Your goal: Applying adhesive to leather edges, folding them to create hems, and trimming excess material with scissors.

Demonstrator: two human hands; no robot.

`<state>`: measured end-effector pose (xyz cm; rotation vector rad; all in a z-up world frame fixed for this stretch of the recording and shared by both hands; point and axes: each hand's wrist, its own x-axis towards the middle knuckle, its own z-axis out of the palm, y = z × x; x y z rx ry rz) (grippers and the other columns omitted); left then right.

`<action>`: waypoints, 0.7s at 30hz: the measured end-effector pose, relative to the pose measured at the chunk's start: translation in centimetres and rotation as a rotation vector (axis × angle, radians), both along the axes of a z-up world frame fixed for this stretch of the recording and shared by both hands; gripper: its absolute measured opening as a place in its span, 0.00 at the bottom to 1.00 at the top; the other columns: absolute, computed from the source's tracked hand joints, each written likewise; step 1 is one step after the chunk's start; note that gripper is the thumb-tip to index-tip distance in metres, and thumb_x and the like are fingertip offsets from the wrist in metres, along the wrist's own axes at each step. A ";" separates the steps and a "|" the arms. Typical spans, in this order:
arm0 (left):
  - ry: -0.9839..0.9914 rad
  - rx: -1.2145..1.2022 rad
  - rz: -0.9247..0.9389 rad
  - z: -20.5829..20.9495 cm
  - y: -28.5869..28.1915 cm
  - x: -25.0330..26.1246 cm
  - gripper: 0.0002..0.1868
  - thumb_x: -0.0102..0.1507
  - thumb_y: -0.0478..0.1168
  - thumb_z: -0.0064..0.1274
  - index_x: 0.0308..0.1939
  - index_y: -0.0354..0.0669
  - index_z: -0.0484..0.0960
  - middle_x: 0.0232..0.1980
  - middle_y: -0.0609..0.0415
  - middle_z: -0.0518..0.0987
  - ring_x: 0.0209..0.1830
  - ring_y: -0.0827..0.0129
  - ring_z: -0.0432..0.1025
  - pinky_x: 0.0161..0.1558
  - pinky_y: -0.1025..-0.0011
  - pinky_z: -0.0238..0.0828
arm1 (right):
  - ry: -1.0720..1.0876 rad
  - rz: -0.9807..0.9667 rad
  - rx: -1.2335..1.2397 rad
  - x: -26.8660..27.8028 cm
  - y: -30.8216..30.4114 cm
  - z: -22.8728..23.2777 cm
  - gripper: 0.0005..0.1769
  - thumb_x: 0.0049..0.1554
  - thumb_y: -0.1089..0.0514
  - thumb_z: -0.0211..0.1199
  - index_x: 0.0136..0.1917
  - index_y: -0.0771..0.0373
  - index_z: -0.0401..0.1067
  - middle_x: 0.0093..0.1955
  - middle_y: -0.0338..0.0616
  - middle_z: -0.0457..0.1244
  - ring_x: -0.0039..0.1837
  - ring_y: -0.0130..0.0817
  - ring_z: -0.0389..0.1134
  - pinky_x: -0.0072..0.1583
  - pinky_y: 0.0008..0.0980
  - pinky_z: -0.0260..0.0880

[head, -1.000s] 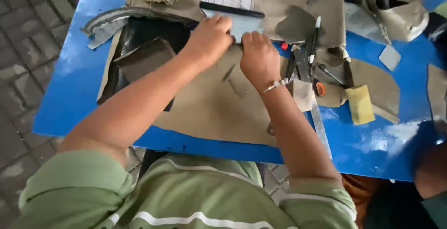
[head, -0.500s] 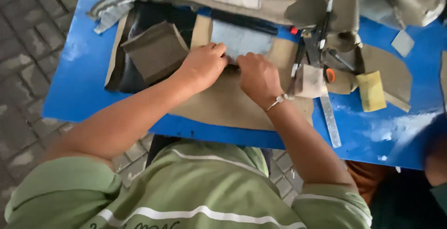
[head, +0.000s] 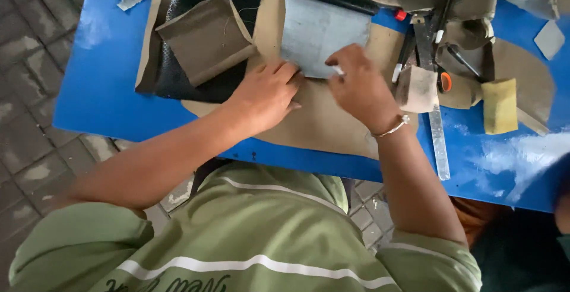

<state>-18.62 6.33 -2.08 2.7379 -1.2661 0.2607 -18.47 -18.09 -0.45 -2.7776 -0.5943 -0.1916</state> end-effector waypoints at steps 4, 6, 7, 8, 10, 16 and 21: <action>0.000 0.024 -0.008 0.1 -0.6 0.4 0.19 0.63 0.57 0.56 0.45 0.48 0.85 0.50 0.55 0.73 0.48 0.62 0.70 0.43 0.60 0.71 | -0.003 0.048 0.378 0.5 1.7 3.6 0.07 0.71 0.63 0.50 0.56 0.65 0.69 0.49 0.51 0.59 0.56 0.61 0.65 0.58 0.55 0.67; -0.166 -0.028 -0.016 -0.3 -1.1 0.6 0.13 0.61 0.50 0.58 0.40 0.46 0.82 0.45 0.54 0.73 0.40 0.63 0.69 0.37 0.62 0.68 | -0.161 0.074 0.403 1.2 1.9 2.9 0.08 0.71 0.62 0.53 0.58 0.61 0.73 0.53 0.46 0.63 0.61 0.51 0.63 0.64 0.46 0.62; -0.168 -0.032 -0.024 -0.4 -1.5 1.3 0.13 0.61 0.50 0.58 0.40 0.46 0.82 0.45 0.54 0.73 0.40 0.63 0.69 0.37 0.62 0.68 | -0.165 0.067 0.398 1.3 2.3 3.2 0.08 0.71 0.62 0.53 0.58 0.61 0.73 0.53 0.46 0.63 0.61 0.51 0.63 0.64 0.46 0.62; -0.132 0.026 -0.040 -0.4 -1.9 2.0 0.06 0.58 0.43 0.56 0.37 0.48 0.83 0.41 0.52 0.74 0.36 0.58 0.70 0.33 0.59 0.68 | -0.209 0.084 0.392 1.5 2.7 3.5 0.11 0.72 0.60 0.49 0.55 0.63 0.72 0.52 0.45 0.65 0.58 0.48 0.64 0.61 0.45 0.59; -0.095 0.084 -0.057 0.7 -2.3 3.4 0.06 0.56 0.35 0.54 0.34 0.50 0.84 0.37 0.51 0.74 0.32 0.53 0.72 0.29 0.57 0.68 | -0.250 0.102 0.386 1.8 3.2 3.1 0.15 0.73 0.58 0.45 0.52 0.65 0.71 0.51 0.44 0.66 0.56 0.44 0.65 0.59 0.43 0.56; 0.335 -0.118 0.012 2.7 -1.7 6.0 0.08 0.65 0.36 0.55 0.36 0.32 0.84 0.36 0.43 0.80 0.33 0.49 0.76 0.35 0.53 0.73 | 0.100 0.003 0.387 2.2 2.6 2.8 0.08 0.71 0.60 0.52 0.50 0.64 0.68 0.42 0.56 0.62 0.52 0.64 0.64 0.55 0.56 0.65; 0.317 -0.076 -0.026 2.6 -1.5 6.5 0.09 0.66 0.40 0.58 0.33 0.42 0.86 0.36 0.50 0.82 0.33 0.58 0.78 0.35 0.60 0.76 | 0.328 -0.187 0.233 2.6 1.1 2.9 0.16 0.70 0.46 0.51 0.50 0.58 0.69 0.40 0.48 0.69 0.51 0.56 0.69 0.54 0.55 0.67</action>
